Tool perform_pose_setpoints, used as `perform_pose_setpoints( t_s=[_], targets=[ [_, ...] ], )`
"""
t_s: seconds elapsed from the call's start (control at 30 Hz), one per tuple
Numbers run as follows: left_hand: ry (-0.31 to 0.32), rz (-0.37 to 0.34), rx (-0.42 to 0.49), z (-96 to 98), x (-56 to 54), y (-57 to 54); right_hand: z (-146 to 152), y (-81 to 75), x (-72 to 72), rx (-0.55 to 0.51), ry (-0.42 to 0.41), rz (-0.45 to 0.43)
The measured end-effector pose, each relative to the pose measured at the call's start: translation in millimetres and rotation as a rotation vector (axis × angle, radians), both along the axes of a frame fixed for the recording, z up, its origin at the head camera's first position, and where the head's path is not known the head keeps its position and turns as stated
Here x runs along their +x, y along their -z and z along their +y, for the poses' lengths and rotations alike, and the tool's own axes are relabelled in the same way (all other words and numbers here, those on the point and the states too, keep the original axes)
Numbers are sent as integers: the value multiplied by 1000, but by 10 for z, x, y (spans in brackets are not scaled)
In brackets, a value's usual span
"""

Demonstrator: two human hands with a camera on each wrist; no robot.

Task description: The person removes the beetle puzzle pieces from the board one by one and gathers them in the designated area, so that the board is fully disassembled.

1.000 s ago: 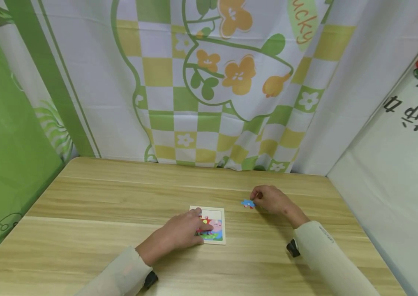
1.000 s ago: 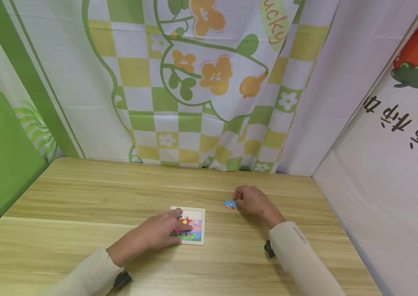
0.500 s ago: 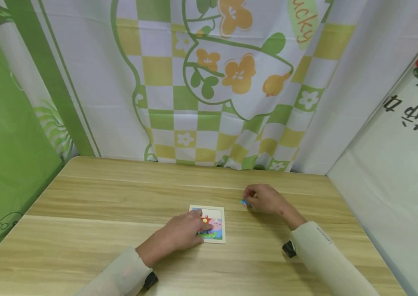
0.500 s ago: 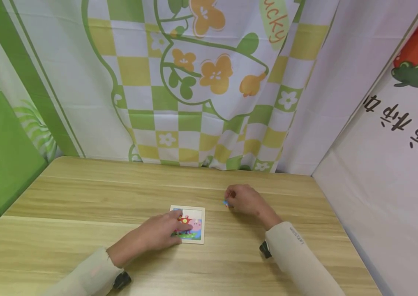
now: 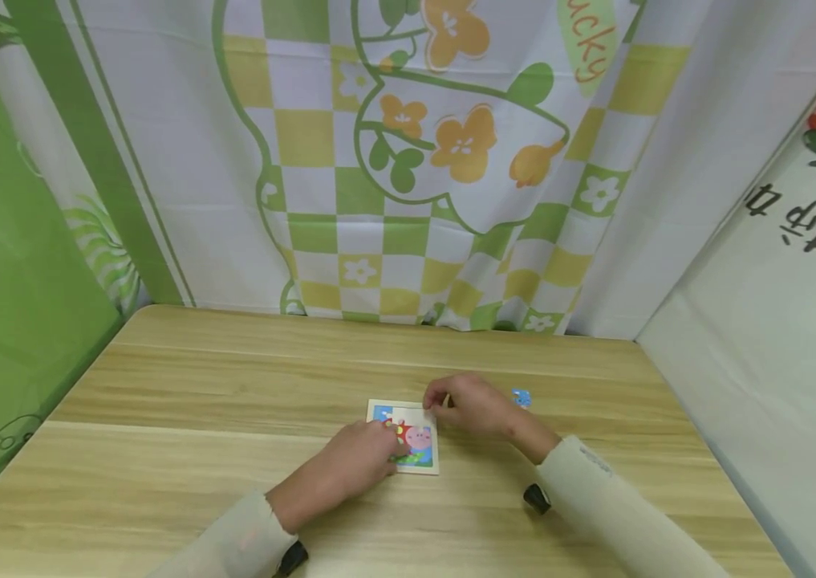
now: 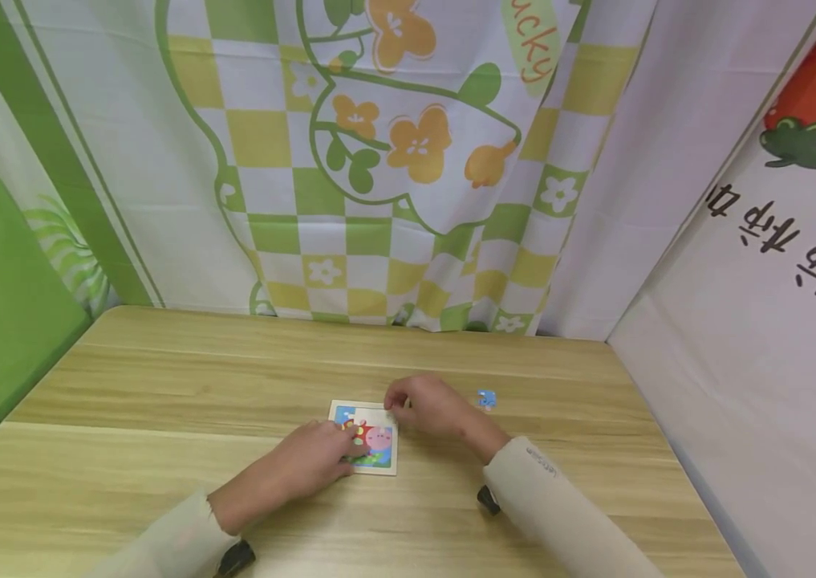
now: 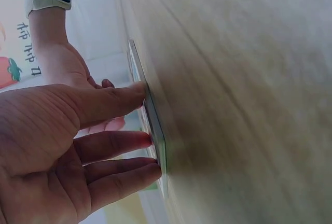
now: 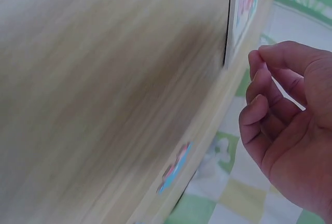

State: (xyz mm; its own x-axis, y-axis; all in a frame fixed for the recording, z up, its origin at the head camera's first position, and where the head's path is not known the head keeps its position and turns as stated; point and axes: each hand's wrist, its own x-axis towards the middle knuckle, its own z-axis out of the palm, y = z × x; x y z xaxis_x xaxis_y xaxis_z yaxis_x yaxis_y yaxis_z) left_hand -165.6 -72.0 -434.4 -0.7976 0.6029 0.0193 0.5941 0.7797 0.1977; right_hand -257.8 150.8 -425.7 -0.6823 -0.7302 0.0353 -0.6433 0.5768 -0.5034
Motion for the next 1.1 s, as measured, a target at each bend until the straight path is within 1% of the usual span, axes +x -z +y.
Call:
perform_pose_setpoints(
  t_s=[0.13, 0.23, 0.43, 0.5, 0.6, 0.7, 0.8, 1.0, 1.1],
  targets=[
    [-14, -14, -4, -1, 1, -9, -109, 27, 11, 1, -17, -21],
    [-15, -9, -18, -5, 6, -13, -160, 71, -12, -3, -31, -47],
    [29, 35, -52, -43, 14, 11, -221, 123, -24, 2, -63, -105],
    [36, 33, -45, -61, 11, 17, -235, 135, -19, 9, -77, -116],
    [39, 24, -31, -81, 5, 19, -258, 153, -13, 24, -97, -102],
    [40, 18, -24, -91, 2, 21, -279, 161, -9, 31, -124, -57],
    [43, 17, -21, -95, 0, 27, -291, 160, -2, 38, -134, -25],
    [48, 31, -18, -96, -9, 25, -313, 147, 10, 28, -144, -23],
    [52, 35, -15, -96, -12, 24, -325, 142, 13, 23, -135, -23]
  ],
)
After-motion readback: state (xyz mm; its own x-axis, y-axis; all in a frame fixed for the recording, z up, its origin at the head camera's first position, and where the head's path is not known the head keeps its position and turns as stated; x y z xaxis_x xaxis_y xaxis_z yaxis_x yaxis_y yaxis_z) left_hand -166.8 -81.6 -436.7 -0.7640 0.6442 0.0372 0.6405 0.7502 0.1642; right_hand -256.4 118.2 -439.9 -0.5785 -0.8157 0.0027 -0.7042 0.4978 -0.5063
